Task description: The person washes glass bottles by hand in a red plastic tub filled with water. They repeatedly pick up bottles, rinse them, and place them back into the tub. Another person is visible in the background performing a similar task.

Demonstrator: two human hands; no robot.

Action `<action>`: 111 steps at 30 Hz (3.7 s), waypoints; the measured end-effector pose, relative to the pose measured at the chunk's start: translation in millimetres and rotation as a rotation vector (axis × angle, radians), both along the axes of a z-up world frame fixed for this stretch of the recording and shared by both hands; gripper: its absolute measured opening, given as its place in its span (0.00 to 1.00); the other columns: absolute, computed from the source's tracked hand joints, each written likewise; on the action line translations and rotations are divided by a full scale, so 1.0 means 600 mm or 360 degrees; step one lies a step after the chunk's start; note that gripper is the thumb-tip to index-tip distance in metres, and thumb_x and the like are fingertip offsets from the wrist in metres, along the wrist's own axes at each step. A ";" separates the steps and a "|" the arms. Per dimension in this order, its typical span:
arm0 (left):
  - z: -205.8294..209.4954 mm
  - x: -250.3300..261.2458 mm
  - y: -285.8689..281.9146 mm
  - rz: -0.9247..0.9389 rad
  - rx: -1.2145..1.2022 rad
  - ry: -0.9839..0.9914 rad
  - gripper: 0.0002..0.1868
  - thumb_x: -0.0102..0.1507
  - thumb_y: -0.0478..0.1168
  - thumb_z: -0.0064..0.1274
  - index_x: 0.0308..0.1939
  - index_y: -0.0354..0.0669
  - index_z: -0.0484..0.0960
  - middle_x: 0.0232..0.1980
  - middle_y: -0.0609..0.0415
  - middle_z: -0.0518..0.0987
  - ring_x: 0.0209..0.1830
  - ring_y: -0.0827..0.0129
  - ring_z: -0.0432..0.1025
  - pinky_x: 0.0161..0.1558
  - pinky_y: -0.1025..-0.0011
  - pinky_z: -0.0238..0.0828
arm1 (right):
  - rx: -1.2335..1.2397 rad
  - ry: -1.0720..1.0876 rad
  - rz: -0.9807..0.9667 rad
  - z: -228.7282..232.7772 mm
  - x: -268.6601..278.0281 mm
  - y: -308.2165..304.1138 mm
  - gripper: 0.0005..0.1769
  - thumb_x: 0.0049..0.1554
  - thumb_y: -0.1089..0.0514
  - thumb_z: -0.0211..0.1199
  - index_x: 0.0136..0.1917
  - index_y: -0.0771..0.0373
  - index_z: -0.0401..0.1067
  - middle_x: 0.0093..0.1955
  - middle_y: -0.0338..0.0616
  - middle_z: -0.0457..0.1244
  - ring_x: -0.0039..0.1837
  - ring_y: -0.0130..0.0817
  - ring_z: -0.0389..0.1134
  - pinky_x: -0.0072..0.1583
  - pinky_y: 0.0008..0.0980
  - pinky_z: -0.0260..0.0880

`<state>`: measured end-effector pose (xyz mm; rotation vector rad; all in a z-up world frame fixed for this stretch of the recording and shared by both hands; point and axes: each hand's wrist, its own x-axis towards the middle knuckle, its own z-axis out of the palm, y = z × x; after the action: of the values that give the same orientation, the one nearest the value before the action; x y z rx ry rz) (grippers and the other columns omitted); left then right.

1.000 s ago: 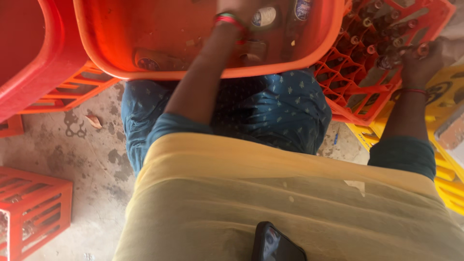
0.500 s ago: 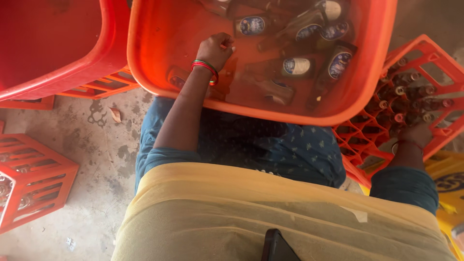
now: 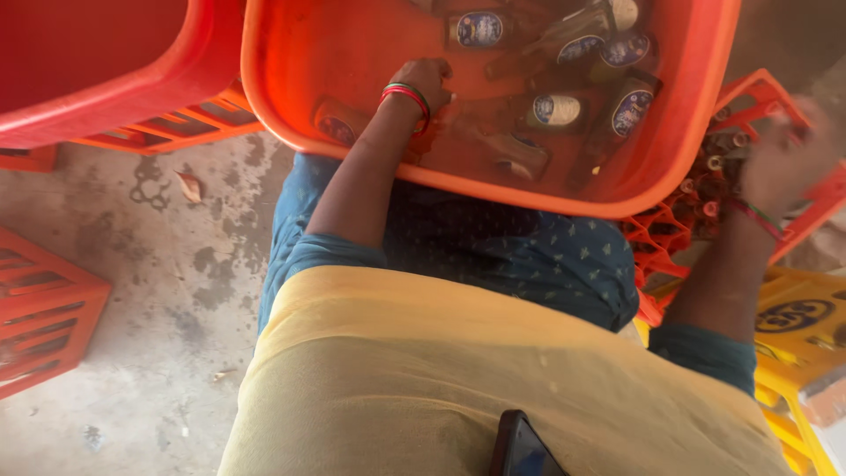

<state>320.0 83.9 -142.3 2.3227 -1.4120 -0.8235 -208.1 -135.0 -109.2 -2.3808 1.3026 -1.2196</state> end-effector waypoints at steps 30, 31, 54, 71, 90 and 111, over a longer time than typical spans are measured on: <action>0.020 0.087 0.000 0.1142 -0.0713 0.0638 0.14 0.58 0.46 0.53 0.43 0.48 0.87 0.47 0.44 0.86 0.52 0.52 0.79 0.56 0.60 0.75 | 0.0093 0.1339 0.0230 -0.097 0.848 0.045 0.18 0.58 0.56 0.67 0.61 0.61 0.73 0.62 0.54 0.64 0.64 0.54 0.66 0.62 0.51 0.70; 0.024 0.087 0.003 0.1119 -0.0699 0.0711 0.14 0.58 0.46 0.53 0.42 0.48 0.86 0.46 0.45 0.86 0.51 0.53 0.79 0.55 0.60 0.75 | 0.0135 0.1376 0.0201 -0.103 0.852 0.032 0.19 0.58 0.56 0.68 0.61 0.61 0.74 0.62 0.54 0.65 0.64 0.54 0.66 0.62 0.51 0.70; 0.142 0.019 0.004 0.0210 -0.1027 0.0175 0.48 0.45 0.53 0.73 0.65 0.50 0.66 0.70 0.47 0.68 0.67 0.46 0.65 0.61 0.56 0.67 | 0.0480 0.0026 0.1033 0.226 0.579 0.125 0.15 0.61 0.69 0.70 0.59 0.68 0.70 0.48 0.42 0.62 0.48 0.28 0.66 0.52 0.25 0.65; 0.067 -0.142 -0.032 0.0434 -0.0720 0.1995 0.65 0.45 0.70 0.67 0.68 0.24 0.57 0.59 0.28 0.75 0.57 0.44 0.77 0.48 0.48 0.84 | 0.0739 0.0389 0.0843 0.219 0.495 0.303 0.53 0.54 0.56 0.78 0.83 0.63 0.51 0.78 0.56 0.56 0.77 0.46 0.58 0.73 0.44 0.63; 0.076 -0.015 -0.037 0.1426 -0.0811 0.2408 0.31 0.61 0.42 0.59 0.58 0.43 0.54 0.50 0.36 0.75 0.42 0.51 0.79 0.42 0.57 0.85 | 0.0880 -0.0911 0.0897 0.166 0.459 0.226 0.31 0.64 0.67 0.80 0.69 0.58 0.61 0.58 0.37 0.59 0.61 0.28 0.62 0.66 0.27 0.68; 0.063 -0.015 -0.044 0.1579 -0.0657 0.2475 0.22 0.63 0.36 0.63 0.49 0.35 0.63 0.51 0.38 0.76 0.48 0.57 0.77 0.45 0.62 0.87 | 0.0760 -0.0966 0.0711 0.158 0.477 0.241 0.19 0.77 0.51 0.62 0.70 0.60 0.58 0.62 0.42 0.58 0.61 0.36 0.73 0.43 0.31 0.79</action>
<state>310.9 57.7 -104.3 1.0432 0.2370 -1.2483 78.1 9.4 -14.6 -1.6492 0.7120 -1.1827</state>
